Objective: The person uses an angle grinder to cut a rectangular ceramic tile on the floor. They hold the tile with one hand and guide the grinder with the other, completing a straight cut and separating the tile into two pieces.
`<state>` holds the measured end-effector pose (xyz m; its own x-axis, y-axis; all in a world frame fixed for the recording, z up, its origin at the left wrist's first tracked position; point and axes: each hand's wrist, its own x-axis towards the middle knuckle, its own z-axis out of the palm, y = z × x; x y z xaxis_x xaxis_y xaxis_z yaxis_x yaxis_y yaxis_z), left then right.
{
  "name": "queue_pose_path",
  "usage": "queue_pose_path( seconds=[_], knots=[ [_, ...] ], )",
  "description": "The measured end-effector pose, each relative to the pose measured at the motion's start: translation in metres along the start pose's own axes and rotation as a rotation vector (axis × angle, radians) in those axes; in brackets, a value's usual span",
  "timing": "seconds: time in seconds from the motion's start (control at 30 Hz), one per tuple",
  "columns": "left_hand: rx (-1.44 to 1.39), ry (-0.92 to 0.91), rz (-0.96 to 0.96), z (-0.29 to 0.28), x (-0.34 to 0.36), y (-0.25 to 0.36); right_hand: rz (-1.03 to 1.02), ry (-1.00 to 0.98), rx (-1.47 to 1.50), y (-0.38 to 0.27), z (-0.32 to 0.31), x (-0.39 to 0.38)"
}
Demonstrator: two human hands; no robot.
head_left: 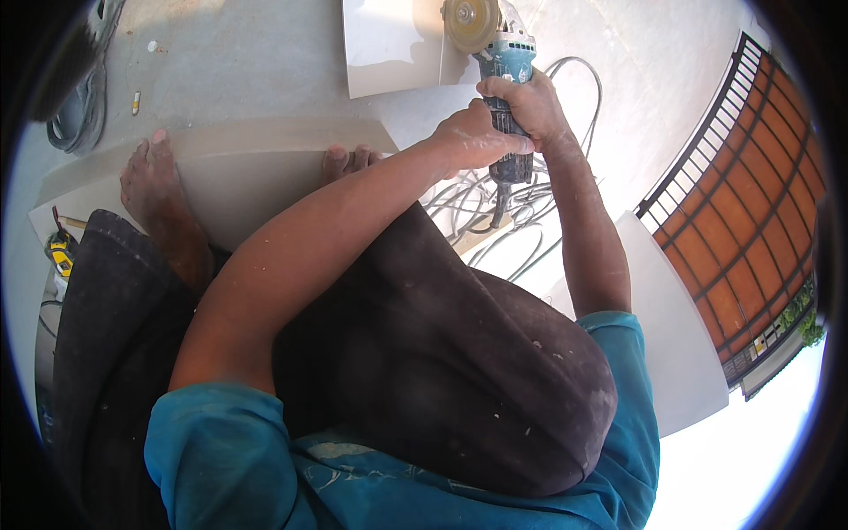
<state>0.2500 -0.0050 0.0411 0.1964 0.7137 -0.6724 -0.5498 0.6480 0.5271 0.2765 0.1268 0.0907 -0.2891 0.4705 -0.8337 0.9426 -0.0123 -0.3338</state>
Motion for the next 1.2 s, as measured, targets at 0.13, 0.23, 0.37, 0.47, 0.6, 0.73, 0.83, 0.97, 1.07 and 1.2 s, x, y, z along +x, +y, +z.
queue_pose_path(
  seconds=[0.13,0.23,0.37,0.47,0.6,0.73,0.83,0.97,1.07,1.2],
  knots=[
    [0.042,0.036,0.014,-0.001,0.0,0.002,-0.019,-0.016,-0.034,-0.002,-0.002,0.003],
    [-0.011,0.065,0.052,-0.004,-0.004,0.005,-0.021,-0.012,-0.044,-0.003,-0.003,0.004],
    [0.017,0.017,-0.004,-0.006,-0.008,0.014,-0.013,0.001,-0.02,-0.006,-0.002,0.003],
    [-0.008,0.015,0.001,-0.008,-0.011,0.018,0.006,0.001,-0.031,-0.008,-0.003,0.004],
    [-0.006,-0.002,0.015,-0.01,-0.011,0.02,-0.001,-0.004,-0.018,-0.007,-0.003,0.006],
    [-0.027,0.014,0.008,-0.01,-0.011,0.019,0.022,-0.004,-0.033,-0.008,-0.003,0.008],
    [-0.035,-0.012,0.02,-0.011,-0.01,0.019,0.023,-0.002,-0.045,-0.01,-0.003,0.008],
    [-0.032,-0.006,-0.006,-0.012,-0.007,0.018,0.009,-0.003,-0.06,-0.012,-0.004,0.007],
    [-0.034,-0.003,0.011,-0.011,-0.007,0.018,0.014,0.001,-0.05,-0.011,-0.004,0.008],
    [-0.027,0.011,-0.001,-0.01,-0.007,0.018,0.012,-0.005,-0.032,-0.011,-0.003,0.008]
  ],
)
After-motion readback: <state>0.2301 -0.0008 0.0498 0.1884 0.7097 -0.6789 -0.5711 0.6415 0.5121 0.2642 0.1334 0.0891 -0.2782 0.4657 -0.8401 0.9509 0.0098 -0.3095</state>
